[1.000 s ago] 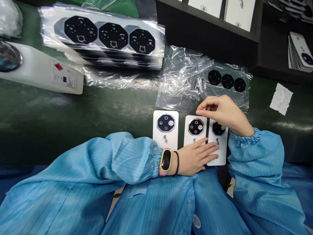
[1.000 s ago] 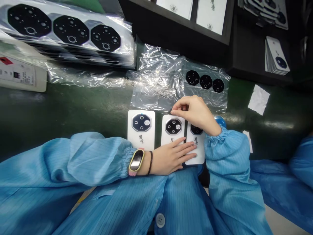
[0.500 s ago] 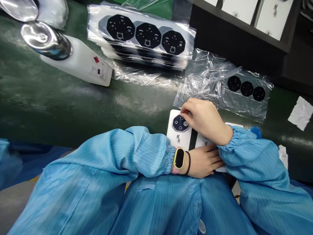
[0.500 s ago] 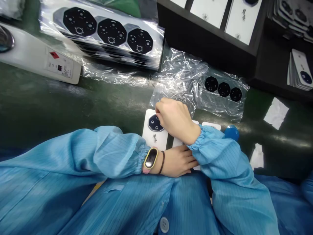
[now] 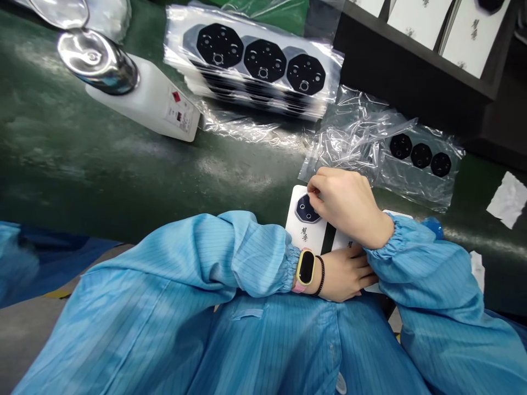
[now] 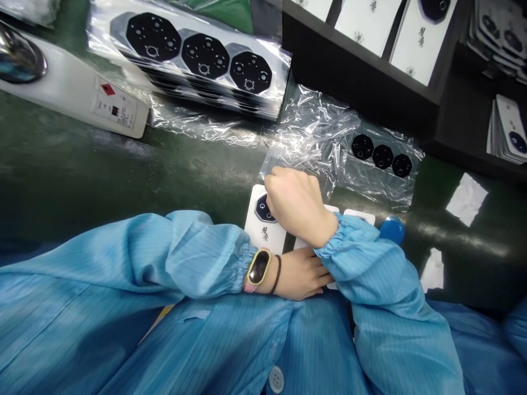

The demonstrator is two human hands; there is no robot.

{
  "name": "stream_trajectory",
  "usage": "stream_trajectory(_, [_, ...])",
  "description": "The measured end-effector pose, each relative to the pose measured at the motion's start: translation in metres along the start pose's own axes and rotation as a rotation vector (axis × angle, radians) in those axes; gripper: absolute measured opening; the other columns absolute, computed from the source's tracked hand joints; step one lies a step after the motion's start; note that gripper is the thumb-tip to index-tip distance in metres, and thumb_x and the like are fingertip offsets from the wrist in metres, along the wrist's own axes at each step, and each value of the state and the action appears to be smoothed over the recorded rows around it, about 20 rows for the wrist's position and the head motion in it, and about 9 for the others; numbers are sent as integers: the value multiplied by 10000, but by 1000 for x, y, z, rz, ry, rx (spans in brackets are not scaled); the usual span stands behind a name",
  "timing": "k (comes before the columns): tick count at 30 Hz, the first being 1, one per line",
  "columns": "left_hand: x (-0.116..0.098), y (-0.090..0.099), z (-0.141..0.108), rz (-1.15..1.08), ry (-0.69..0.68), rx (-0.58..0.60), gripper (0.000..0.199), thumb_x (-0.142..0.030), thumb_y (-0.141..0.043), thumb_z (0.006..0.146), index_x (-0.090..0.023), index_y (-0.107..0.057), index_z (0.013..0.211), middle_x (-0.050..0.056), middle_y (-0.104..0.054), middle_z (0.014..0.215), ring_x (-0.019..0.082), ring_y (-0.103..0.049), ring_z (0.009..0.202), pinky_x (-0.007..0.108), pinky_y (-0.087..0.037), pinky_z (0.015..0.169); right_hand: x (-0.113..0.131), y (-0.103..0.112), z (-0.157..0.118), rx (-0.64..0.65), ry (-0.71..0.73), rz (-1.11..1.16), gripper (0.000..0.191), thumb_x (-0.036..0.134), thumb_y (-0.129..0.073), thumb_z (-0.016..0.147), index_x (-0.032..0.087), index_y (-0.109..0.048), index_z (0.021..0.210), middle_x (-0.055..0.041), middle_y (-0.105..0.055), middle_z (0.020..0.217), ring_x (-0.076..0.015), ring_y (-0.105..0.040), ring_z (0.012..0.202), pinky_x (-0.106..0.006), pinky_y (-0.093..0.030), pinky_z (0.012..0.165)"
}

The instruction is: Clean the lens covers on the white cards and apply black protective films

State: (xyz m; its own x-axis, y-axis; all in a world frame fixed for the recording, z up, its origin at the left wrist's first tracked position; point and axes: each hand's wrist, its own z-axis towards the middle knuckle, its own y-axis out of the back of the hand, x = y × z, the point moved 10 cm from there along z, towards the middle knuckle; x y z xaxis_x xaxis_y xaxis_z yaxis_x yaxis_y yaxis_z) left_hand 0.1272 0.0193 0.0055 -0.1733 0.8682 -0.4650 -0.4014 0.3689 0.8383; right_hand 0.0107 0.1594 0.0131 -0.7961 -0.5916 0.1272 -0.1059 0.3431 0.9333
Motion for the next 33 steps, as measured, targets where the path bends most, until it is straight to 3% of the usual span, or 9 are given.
stream_trajectory(7, [-1, 0, 1, -8, -5, 32, 321, -294, -490, 957, -103, -680, 1133, 125, -671, 1222, 227, -620, 1089, 374, -431, 977, -8, -5, -1, 79, -81, 16, 222, 109, -491, 823, 154, -709, 810, -59, -702, 886, -177, -602, 719, -294, -236, 514])
stream_trajectory(15, [0, 2, 0, -2, -6, -5, 328, -304, -514, 947, -111, -673, 1159, 128, -683, 1194, 238, -615, 1095, 388, -429, 978, -11, -5, 0, 65, -112, 59, 174, 126, -522, 841, 162, -693, 834, -66, -695, 897, -188, -603, 730, -295, -231, 528])
stream_trajectory(20, [0, 1, 0, 12, 0, -9, 345, -317, -510, 948, -103, -666, 1169, 122, -677, 1213, 242, -601, 1129, 393, -419, 996, -10, -3, -3, 35, -74, 50, 198, 143, -491, 876, 164, -687, 856, -68, -677, 864, -169, -576, 695, -282, -235, 521])
stream_trajectory(25, [1, 0, 1, -17, 6, 47, 333, -309, -509, 953, -98, -672, 1152, 112, -689, 1194, 232, -610, 1121, 368, -434, 974, -4, -8, -9, 59, -60, -22, 213, 138, -445, 925, 130, -654, 967, -118, -641, 938, -210, -577, 819, -284, -248, 508])
stream_trajectory(33, [0, -3, 1, -47, 4, 44, 326, -287, -513, 955, -92, -652, 1176, 126, -683, 1199, 240, -600, 1160, 379, -421, 992, 1, -14, -12, 63, -32, -60, 209, 51, -451, 873, 133, -615, 974, -119, -605, 946, -220, -526, 835, -293, -261, 520])
